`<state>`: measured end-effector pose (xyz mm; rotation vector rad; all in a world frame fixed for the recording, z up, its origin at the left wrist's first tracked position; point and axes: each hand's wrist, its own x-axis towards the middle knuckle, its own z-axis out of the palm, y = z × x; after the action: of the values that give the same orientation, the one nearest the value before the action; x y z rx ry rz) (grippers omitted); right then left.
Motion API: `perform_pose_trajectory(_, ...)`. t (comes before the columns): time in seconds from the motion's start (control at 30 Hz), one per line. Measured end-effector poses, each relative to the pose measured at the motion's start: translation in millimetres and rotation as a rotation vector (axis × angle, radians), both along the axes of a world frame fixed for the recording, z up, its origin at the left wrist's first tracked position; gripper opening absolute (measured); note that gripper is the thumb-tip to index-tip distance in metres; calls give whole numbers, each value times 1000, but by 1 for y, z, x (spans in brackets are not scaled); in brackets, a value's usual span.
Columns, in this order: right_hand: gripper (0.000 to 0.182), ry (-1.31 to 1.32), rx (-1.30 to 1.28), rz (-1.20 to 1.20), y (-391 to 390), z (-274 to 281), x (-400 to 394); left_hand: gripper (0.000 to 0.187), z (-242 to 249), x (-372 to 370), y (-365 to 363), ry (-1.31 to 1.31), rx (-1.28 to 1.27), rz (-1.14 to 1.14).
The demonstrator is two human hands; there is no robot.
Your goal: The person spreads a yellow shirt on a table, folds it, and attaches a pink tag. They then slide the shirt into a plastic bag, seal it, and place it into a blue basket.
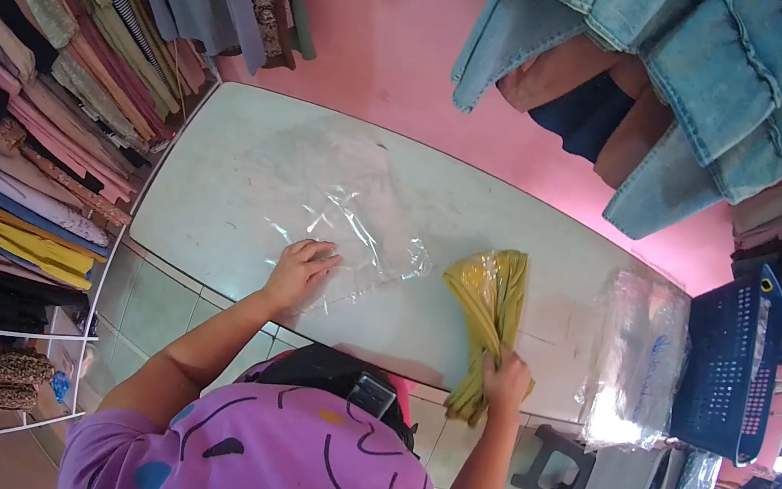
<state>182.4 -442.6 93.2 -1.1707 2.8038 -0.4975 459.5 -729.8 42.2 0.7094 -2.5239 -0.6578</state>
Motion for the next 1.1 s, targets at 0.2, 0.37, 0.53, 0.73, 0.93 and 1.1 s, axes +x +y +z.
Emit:
perform_pose_trajectory(0.2, 29, -221, -49, 179, 10, 43, 36, 26, 8, -6, -25, 106, 219, -20)
perform_pose_trajectory(0.37, 39, -248, -42, 530, -13, 54, 49, 28, 17, -12, -37, 205, 498, -99)
perform_pose_trajectory(0.53, 36, -251, 57, 637, -42, 57, 65, 29, 25, -13, -34, 199, 581, -118)
perform_pose_trajectory(0.73, 31, -169, 84, 653, -60, 46, 72, 29, 29, -10, -28, 207, 594, -125)
perform_pose_trajectory(0.93, 29, -156, 110, 639, -67, 39, 72, 29, 36, -7, -26, 216, 605, -115)
perform_pose_trajectory(1.1, 29, -106, 216, 524, -89, 36, 87, 29, 44, -7, -15, 189, 586, -151)
